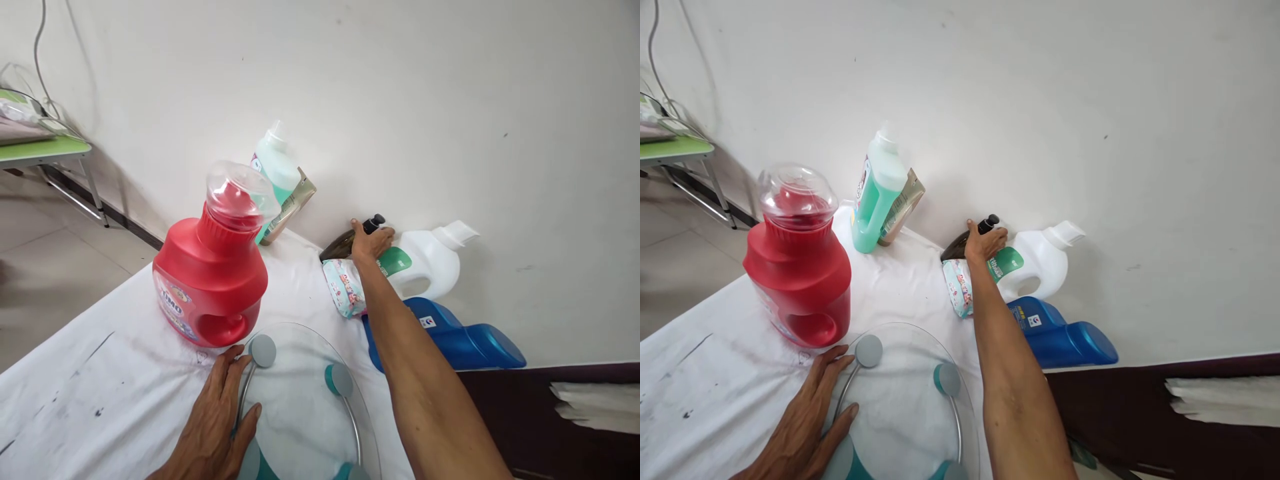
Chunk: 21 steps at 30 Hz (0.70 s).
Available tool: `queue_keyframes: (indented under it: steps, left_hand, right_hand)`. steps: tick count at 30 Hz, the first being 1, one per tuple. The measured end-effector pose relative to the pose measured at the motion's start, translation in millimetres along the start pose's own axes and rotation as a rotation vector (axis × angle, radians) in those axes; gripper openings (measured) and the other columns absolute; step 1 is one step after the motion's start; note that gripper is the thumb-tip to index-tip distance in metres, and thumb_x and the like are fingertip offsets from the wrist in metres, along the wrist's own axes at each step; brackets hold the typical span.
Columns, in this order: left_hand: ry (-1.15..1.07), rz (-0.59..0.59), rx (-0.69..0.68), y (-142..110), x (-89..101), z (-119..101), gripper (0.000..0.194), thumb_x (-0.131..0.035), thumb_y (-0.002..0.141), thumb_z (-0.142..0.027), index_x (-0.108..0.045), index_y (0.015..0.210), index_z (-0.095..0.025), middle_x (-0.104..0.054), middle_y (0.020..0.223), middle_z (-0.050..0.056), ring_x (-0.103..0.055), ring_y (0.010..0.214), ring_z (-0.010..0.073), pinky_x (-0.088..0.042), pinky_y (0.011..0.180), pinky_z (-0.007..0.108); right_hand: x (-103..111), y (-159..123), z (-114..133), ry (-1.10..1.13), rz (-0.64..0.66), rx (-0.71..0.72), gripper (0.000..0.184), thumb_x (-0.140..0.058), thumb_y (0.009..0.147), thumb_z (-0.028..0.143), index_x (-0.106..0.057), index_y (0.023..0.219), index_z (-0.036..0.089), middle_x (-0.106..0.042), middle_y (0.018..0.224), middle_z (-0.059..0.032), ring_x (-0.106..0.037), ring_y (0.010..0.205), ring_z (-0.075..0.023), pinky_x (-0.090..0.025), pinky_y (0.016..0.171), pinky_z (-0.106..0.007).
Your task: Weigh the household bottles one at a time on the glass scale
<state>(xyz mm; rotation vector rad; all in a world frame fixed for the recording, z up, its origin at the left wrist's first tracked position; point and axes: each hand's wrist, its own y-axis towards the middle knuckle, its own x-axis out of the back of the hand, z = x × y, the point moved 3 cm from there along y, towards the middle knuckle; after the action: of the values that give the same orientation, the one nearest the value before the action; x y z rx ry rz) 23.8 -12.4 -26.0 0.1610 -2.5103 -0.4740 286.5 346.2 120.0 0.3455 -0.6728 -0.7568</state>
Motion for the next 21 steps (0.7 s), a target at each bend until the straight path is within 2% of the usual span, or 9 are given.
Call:
queue_keyframes:
  steps: [2, 4, 5, 7, 10, 12, 16, 21]
  left_hand:
    - [-0.001, 0.017, 0.015, 1.2, 2.7, -1.6, 0.057, -0.051, 0.103, -0.029, -0.035, 0.158, -0.030, -0.050, 0.155, 0.016, -0.058, 0.140, 0.0351, -0.060, 0.106, 0.052]
    - [-0.006, 0.033, 0.029, 2.4, 6.0, -4.1, 0.056, -0.052, 0.103, -0.028, -0.037, 0.157, -0.030, -0.051, 0.155, 0.015, -0.057, 0.141, 0.0346, -0.059, 0.108, 0.052]
    - [-0.009, 0.037, 0.034, 2.9, 7.5, -5.2, 0.055, -0.052, 0.103, -0.027, -0.038, 0.156, -0.030, -0.051, 0.154, 0.015, -0.057, 0.141, 0.0344, -0.059, 0.109, 0.052]
    - [-0.013, 0.050, 0.043, 3.3, 9.1, -6.4, 0.054, -0.052, 0.103, -0.027, -0.039, 0.155, -0.030, -0.051, 0.154, 0.015, -0.056, 0.142, 0.0340, -0.058, 0.110, 0.052]
    - [-0.018, 0.062, 0.066, 2.3, 7.4, -5.4, 0.054, -0.052, 0.103, -0.027, -0.038, 0.155, -0.028, -0.049, 0.156, 0.015, -0.056, 0.142, 0.0332, -0.056, 0.111, 0.052]
    - [-0.027, 0.043, 0.087, 0.8, 5.2, -4.1, 0.054, -0.051, 0.104, -0.027, -0.038, 0.156, -0.027, -0.047, 0.157, 0.015, -0.054, 0.143, 0.0333, -0.055, 0.113, 0.053]
    - [-0.046, 0.018, 0.087, -0.7, 1.4, -4.6, 0.054, -0.052, 0.103, -0.027, -0.040, 0.155, -0.027, -0.049, 0.156, 0.015, -0.053, 0.144, 0.0343, -0.055, 0.113, 0.053]
    - [-0.046, 0.033, 0.086, 3.1, 5.6, -7.1, 0.053, -0.052, 0.102, -0.025, -0.039, 0.154, -0.028, -0.049, 0.154, 0.016, -0.056, 0.140, 0.0338, -0.057, 0.110, 0.053]
  right_hand:
    - [7.2, -10.6, 8.0, -0.018, -0.108, -0.008, 0.080, -0.080, 0.075, 0.053, -0.044, 0.137, 0.017, -0.036, 0.154, -0.0291, -0.028, 0.151, -0.0446, -0.032, 0.116, -0.067]
    - [7.3, -26.0, 25.2, 0.008, -0.147, 0.109, 0.088, -0.080, 0.075, 0.056, -0.041, 0.142, 0.016, -0.032, 0.157, -0.0275, -0.025, 0.153, -0.0412, -0.032, 0.118, -0.063]
    - [2.7, -34.8, 36.3, 0.055, -0.104, 0.184, 0.087, -0.078, 0.076, 0.059, -0.042, 0.142, 0.016, -0.037, 0.155, -0.0258, -0.031, 0.151, -0.0385, -0.034, 0.118, -0.060]
    - [-15.1, -52.9, 59.0, 0.214, 0.093, 0.265, 0.079, -0.072, 0.080, 0.066, -0.047, 0.137, 0.018, -0.052, 0.144, -0.0209, -0.049, 0.138, -0.0323, -0.042, 0.112, -0.052]
    - [-50.7, -75.9, 86.6, 0.443, 0.422, 0.193, 0.065, -0.062, 0.084, 0.073, -0.055, 0.125, 0.022, -0.067, 0.124, -0.0120, -0.064, 0.114, -0.0249, -0.050, 0.100, -0.042]
    - [-68.5, -85.1, 97.7, 0.460, 0.498, 0.165, 0.055, -0.061, 0.084, 0.070, -0.060, 0.111, 0.023, -0.071, 0.109, -0.0069, -0.066, 0.102, -0.0223, -0.051, 0.092, -0.036]
    - [-83.8, -90.2, 101.4, 0.368, 0.435, 0.152, 0.034, -0.062, 0.084, 0.057, -0.058, 0.086, 0.023, -0.067, 0.085, -0.0006, -0.060, 0.082, -0.0190, -0.048, 0.081, -0.033]
    - [-86.6, -90.8, 98.9, 0.269, 0.375, 0.111, 0.023, -0.067, 0.078, 0.044, -0.058, 0.072, 0.023, -0.064, 0.072, -0.0004, -0.057, 0.076, -0.0208, -0.046, 0.078, -0.035]
